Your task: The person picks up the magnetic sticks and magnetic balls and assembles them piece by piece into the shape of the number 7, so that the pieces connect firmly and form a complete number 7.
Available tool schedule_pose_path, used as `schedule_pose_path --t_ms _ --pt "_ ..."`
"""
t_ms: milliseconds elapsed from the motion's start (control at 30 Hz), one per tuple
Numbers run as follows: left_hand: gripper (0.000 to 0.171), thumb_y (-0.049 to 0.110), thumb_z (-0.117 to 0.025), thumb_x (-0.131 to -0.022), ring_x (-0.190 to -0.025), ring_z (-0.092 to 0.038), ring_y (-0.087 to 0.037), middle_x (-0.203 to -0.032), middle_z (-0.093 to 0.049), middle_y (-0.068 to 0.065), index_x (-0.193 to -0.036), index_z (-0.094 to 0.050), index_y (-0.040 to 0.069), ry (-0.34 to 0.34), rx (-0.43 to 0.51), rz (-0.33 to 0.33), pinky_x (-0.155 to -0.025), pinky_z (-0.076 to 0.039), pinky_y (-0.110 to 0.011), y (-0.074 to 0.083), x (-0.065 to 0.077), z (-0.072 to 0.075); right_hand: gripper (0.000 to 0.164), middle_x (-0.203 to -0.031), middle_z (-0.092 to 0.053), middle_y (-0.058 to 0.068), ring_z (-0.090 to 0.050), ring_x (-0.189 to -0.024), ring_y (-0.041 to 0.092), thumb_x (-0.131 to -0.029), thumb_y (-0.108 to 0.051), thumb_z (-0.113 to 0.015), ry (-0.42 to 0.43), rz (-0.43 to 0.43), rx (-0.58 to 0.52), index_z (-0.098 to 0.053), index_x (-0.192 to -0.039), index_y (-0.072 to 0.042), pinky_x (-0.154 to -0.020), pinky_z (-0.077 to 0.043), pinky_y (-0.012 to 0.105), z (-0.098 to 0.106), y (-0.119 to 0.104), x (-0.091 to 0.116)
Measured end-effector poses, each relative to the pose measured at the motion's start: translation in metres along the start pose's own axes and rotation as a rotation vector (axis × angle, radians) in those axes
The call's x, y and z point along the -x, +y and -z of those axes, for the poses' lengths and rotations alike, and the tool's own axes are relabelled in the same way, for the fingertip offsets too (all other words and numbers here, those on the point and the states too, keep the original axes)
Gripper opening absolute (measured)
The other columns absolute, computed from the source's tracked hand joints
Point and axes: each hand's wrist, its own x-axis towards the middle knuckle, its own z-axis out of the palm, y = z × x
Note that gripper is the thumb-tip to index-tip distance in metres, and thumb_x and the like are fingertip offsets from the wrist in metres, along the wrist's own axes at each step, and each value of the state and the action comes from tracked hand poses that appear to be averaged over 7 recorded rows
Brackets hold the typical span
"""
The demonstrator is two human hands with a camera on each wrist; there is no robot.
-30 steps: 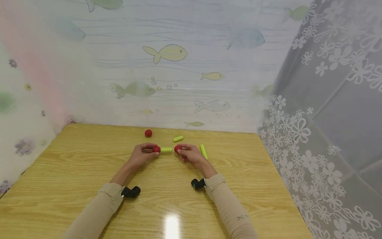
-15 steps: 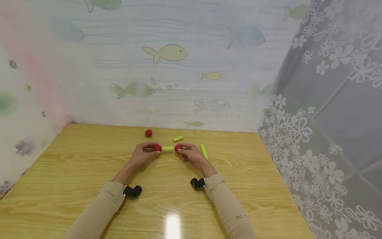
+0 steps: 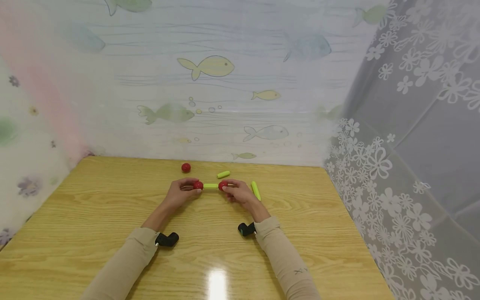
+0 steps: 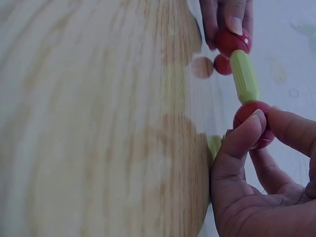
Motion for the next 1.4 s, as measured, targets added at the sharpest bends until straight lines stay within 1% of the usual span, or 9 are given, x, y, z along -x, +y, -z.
schedule_pose_path --t_ms 167,367,500,600,833,1067,1167,1233,1400 --pt "0.041 0.012 -0.075 -0.094 -0.12 -0.063 -0.034 -0.129 -0.064 -0.02 -0.132 -0.065 0.002 0.0 -0.009 -0.013 -0.1 -0.053 -0.041 -0.0005 -0.0007 -0.0005 0.043 -0.102 -0.064 0.009 -0.057 -0.074 0.012 -0.105 -0.008 -0.056 0.01 0.017 0.022 -0.05 -0.146 0.002 -0.065 -0.05 0.021 -0.0016 -0.0008 0.001" --pt "0.041 0.013 -0.076 -0.093 -0.118 -0.064 -0.034 -0.128 -0.065 -0.02 -0.131 -0.066 0.003 0.002 -0.014 -0.019 -0.099 -0.053 -0.04 0.0003 -0.0001 -0.0012 0.041 -0.122 -0.065 0.017 -0.058 -0.076 0.013 -0.105 -0.008 -0.055 0.045 0.028 0.081 -0.053 -0.145 -0.001 -0.065 -0.05 0.022 -0.0041 -0.0036 0.0035" --pt "0.041 0.013 -0.076 -0.093 -0.118 -0.064 -0.034 -0.128 -0.065 -0.02 -0.132 -0.066 0.003 0.002 -0.021 -0.022 -0.099 -0.053 -0.041 0.0008 0.0012 -0.0021 0.041 -0.13 -0.062 0.021 -0.058 -0.077 0.013 -0.105 -0.008 -0.056 0.049 0.025 0.078 -0.054 -0.145 -0.002 -0.066 -0.05 0.023 -0.0035 -0.003 0.0045" --pt "0.042 0.014 -0.076 -0.093 -0.118 -0.064 -0.034 -0.128 -0.065 -0.02 -0.132 -0.066 0.003 0.007 -0.029 -0.019 -0.099 -0.053 -0.041 0.0009 0.0016 -0.0033 0.041 -0.129 -0.062 0.02 -0.058 -0.076 0.013 -0.105 -0.008 -0.056 0.051 0.027 0.078 -0.054 -0.145 -0.001 -0.066 -0.051 0.023 -0.0033 -0.0026 0.0053" --pt "0.041 0.013 -0.076 -0.093 -0.117 -0.064 -0.034 -0.127 -0.066 -0.02 -0.132 -0.067 0.003 0.026 -0.043 -0.011 -0.1 -0.053 -0.042 0.0029 0.0035 -0.0065 0.041 -0.115 -0.066 0.016 -0.058 -0.076 0.013 -0.104 -0.008 -0.058 0.067 0.03 0.104 -0.054 -0.144 -0.001 -0.066 -0.051 0.022 -0.0026 0.0003 0.0042" --pt "0.042 0.011 -0.075 -0.093 -0.116 -0.063 -0.038 -0.128 -0.065 -0.024 -0.132 -0.065 -0.001 0.027 -0.054 -0.034 -0.099 -0.053 -0.044 0.0036 0.0027 -0.0064 0.043 -0.12 -0.065 0.019 -0.058 -0.078 0.014 -0.103 -0.007 -0.06 0.079 0.028 0.122 -0.053 -0.145 0.001 -0.066 -0.052 0.024 -0.0029 0.0003 0.0032" --pt "0.042 0.011 -0.075 -0.093 -0.116 -0.063 -0.038 -0.128 -0.065 -0.025 -0.132 -0.065 -0.002 0.028 -0.053 -0.036 -0.098 -0.054 -0.044 0.003 0.0013 -0.0057 0.042 -0.119 -0.065 0.018 -0.058 -0.077 0.014 -0.102 -0.008 -0.06 0.092 0.031 0.127 -0.055 -0.143 0.0 -0.065 -0.051 0.022 -0.0045 0.0003 0.0027" --pt "0.042 0.012 -0.076 -0.092 -0.116 -0.064 -0.036 -0.127 -0.066 -0.022 -0.131 -0.067 0.001 0.033 -0.051 -0.03 -0.097 -0.054 -0.041 0.0022 0.0003 -0.0049 0.041 -0.118 -0.066 0.018 -0.058 -0.078 0.014 -0.102 -0.007 -0.061 0.1 0.029 0.132 -0.056 -0.143 -0.001 -0.065 -0.051 0.022 -0.0054 -0.0002 0.0018" --pt "0.041 0.012 -0.077 -0.092 -0.115 -0.065 -0.035 -0.125 -0.067 -0.021 -0.13 -0.068 0.002 0.042 -0.058 -0.021 -0.096 -0.055 -0.039 0.0018 -0.0015 -0.0041 0.04 -0.115 -0.066 0.016 -0.058 -0.077 0.014 -0.102 -0.007 -0.061 0.107 0.028 0.141 -0.057 -0.142 -0.002 -0.064 -0.051 0.021 -0.0069 -0.0016 0.0007"
